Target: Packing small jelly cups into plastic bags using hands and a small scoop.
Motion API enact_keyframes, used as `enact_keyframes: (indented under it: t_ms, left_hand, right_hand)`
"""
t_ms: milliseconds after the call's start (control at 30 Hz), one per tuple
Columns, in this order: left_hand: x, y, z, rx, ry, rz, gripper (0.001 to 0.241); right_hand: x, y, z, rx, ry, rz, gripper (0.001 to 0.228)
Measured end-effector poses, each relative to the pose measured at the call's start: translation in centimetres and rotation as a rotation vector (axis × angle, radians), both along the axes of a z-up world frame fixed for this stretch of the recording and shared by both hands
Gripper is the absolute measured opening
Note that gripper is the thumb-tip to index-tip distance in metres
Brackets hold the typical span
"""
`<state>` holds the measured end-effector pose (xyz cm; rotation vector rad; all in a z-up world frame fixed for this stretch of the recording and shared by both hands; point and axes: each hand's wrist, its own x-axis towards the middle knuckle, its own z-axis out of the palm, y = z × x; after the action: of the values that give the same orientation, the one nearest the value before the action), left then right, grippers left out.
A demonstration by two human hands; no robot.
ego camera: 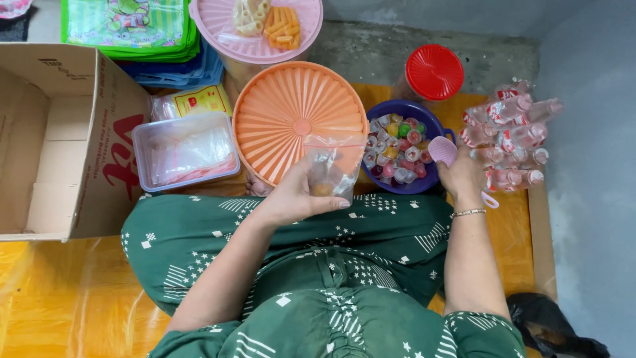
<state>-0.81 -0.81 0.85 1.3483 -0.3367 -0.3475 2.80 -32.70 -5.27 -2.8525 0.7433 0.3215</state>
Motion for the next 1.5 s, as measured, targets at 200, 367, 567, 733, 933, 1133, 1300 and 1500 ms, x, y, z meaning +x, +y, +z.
enact_keyframes:
  t_ms: [200,367,567,733,933,1133,1300,1500]
  left_hand:
    - [0.3,0.2,0.2,-0.085,0.036,0.030,0.040]
    - [0.4,0.2,-0.4,-0.082,0.024,0.047,0.025]
    - [-0.2,-0.6,-0.9,-0.152,0.090,0.111,0.032]
    - [0.9,-0.2,-2.1,-0.286,0.244,0.228,0.024]
    - [0.3,0.2,0.2,-0.335,0.243,0.211,0.025]
    - [0.0,0.2,0.6,-0.476,0.263,0.173,0.031]
    - [0.7,0.4,1.8,-0.623,0.278,0.121,0.026]
    - [2.1,0.8,0.2,-0.720,0.363,0.052,0.025]
  right_hand:
    - [0.7,0.0,-0.4,0.006,0.005,0.000,0.048]
    - [1.2,-1.2,-2.6,-0.003,0.019,0.010,0.043]
    - [1.2,-0.8,-2.6,-0.051,0.065,0.056,0.040]
    - [2.5,-0.5,-2.2,0.039,-0.036,0.064,0.042]
    - [5.2,-1.4,-4.4,0.003,-0.027,0.074,0.036]
    - [5.6,-1.9,-4.7,0.001,-0.106,0.100,0.033]
    - [6.7,-3.9,-7.3,0.017,-0.121,0.110,0.038]
    - [5.6,-4.9,-7.3,0.037,-0.106,0.076,0.038]
